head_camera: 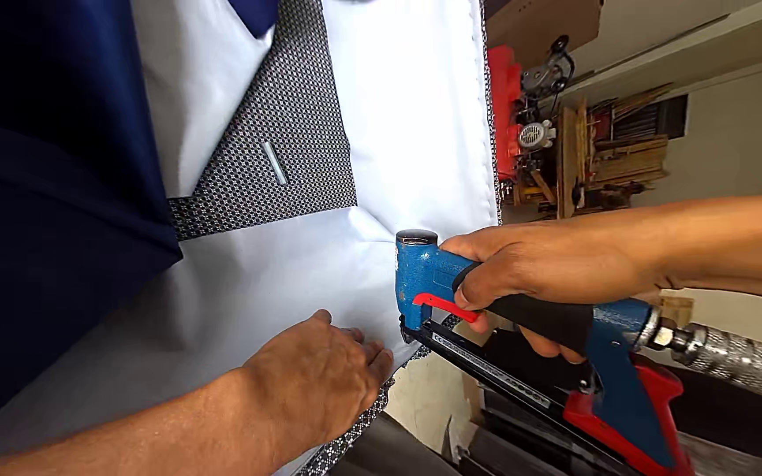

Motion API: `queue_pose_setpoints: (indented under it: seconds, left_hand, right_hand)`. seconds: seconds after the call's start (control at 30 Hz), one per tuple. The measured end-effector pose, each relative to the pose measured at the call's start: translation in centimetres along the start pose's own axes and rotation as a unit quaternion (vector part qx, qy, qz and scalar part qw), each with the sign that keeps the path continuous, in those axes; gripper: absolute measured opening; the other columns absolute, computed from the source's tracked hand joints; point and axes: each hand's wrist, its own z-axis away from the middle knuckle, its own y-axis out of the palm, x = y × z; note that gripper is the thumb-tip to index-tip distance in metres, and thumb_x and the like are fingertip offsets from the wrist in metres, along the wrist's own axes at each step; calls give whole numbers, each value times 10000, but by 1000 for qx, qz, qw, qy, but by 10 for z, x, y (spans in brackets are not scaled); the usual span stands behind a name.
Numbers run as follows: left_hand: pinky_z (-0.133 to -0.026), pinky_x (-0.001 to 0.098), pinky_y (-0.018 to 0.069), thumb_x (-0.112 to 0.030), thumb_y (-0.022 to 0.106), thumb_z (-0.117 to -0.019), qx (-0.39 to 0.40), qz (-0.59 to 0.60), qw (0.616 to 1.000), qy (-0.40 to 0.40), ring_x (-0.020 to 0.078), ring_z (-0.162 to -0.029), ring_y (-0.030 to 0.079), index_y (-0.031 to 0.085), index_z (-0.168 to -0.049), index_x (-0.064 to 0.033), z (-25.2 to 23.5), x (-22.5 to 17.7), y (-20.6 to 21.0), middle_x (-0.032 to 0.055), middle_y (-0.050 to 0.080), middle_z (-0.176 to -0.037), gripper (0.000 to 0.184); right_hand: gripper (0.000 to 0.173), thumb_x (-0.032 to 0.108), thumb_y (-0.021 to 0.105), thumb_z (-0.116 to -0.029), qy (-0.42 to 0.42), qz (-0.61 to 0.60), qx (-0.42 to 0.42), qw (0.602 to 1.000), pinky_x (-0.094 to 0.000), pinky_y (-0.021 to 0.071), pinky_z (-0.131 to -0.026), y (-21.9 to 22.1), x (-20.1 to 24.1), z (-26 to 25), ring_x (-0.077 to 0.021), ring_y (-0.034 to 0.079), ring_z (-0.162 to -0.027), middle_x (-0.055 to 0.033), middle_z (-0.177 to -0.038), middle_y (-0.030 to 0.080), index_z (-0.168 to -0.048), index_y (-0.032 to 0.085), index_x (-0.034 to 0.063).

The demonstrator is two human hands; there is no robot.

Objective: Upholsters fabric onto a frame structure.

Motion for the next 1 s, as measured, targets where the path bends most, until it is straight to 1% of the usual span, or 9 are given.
queue_pose_setpoints:
  seconds: [0.1, 0.3, 0.47, 0.57, 0.67, 0.77, 0.87, 0.93, 1.0]
  left_hand:
    - [-1045, 582, 447, -65, 346, -1061, 16, 6, 1000, -2, 334, -1466, 433, 319, -1615, -158, 2, -1, -4, 67, 410, -1629, 563]
    - [-1040, 577, 448, -70, 348, -1062, 21, 16, 1000, -4, 333, -1457, 444, 321, -1612, -152, 4, -1, -6, 73, 422, -1620, 557]
    - [-1041, 572, 448, -92, 339, -1065, 28, 29, 999, 0, 322, -1467, 434, 304, -1622, -164, 3, 0, -5, 57, 404, -1635, 563]
    - [-1035, 578, 453, -74, 348, -1056, 37, 37, 999, 7, 326, -1460, 444, 328, -1605, -142, 4, 3, -7, 62, 414, -1628, 554]
    - [-1025, 574, 471, -82, 377, -1048, 41, 53, 998, 17, 335, -1435, 477, 370, -1580, -123, 7, 5, -8, 88, 456, -1596, 534]
    - [-956, 551, 517, -81, 428, -1018, 22, 71, 997, 30, 337, -1371, 549, 441, -1532, -104, 12, 8, -8, 100, 536, -1529, 515]
    - [-955, 547, 524, -76, 433, -1013, 35, 81, 995, 41, 325, -1333, 584, 463, -1525, -107, 15, 10, -12, 94, 541, -1525, 514]
    - [-918, 545, 533, -83, 484, -991, 44, 84, 994, 50, 327, -1263, 632, 492, -1498, -106, 19, 12, -15, 93, 570, -1494, 507]
    - [-922, 556, 522, -62, 524, -957, 64, 103, 991, 55, 332, -1224, 649, 516, -1477, -125, 23, 14, -21, 86, 599, -1458, 523]
  right_hand:
    - [185, 202, 487, -1075, 2, -6, -10, 1000, -397, 600, -468, 4, 4, 3, -251, 660, -511, -164, -916, 681, -1238, 490, 114]
    - [204, 185, 470, -1076, -18, -29, 6, 999, -411, 598, -462, 9, 3, 1, -264, 660, -509, -163, -972, 696, -1271, 473, 125]
    - [200, 159, 466, -1072, -20, -23, 16, 999, -381, 592, -444, 13, 4, -2, -225, 640, -481, -141, -899, 678, -1269, 487, 134]
    - [214, 161, 486, -1069, -48, -10, 30, 998, -382, 597, -439, 7, 1, -4, -225, 644, -481, -130, -873, 676, -1282, 493, 143]
    - [245, 157, 494, -1062, -81, -16, 61, 995, -387, 603, -438, -2, -5, -10, -240, 656, -484, -123, -919, 707, -1307, 493, 162]
    - [217, 161, 501, -1066, -88, -22, 87, 992, -369, 592, -434, -4, -13, -20, -219, 642, -470, -118, -893, 702, -1283, 504, 144]
    - [223, 189, 507, -1061, -102, 1, 119, 988, -370, 607, -453, -12, -17, -29, -211, 654, -487, -95, -897, 705, -1283, 497, 169]
    - [249, 179, 516, -1042, -131, 6, 136, 982, -364, 606, -455, -17, -20, -33, -205, 655, -496, -92, -887, 701, -1290, 511, 172]
    - [296, 156, 512, -1031, -152, -12, 161, 975, -357, 604, -455, -22, -21, -37, -204, 655, -498, -99, -912, 707, -1326, 513, 175]
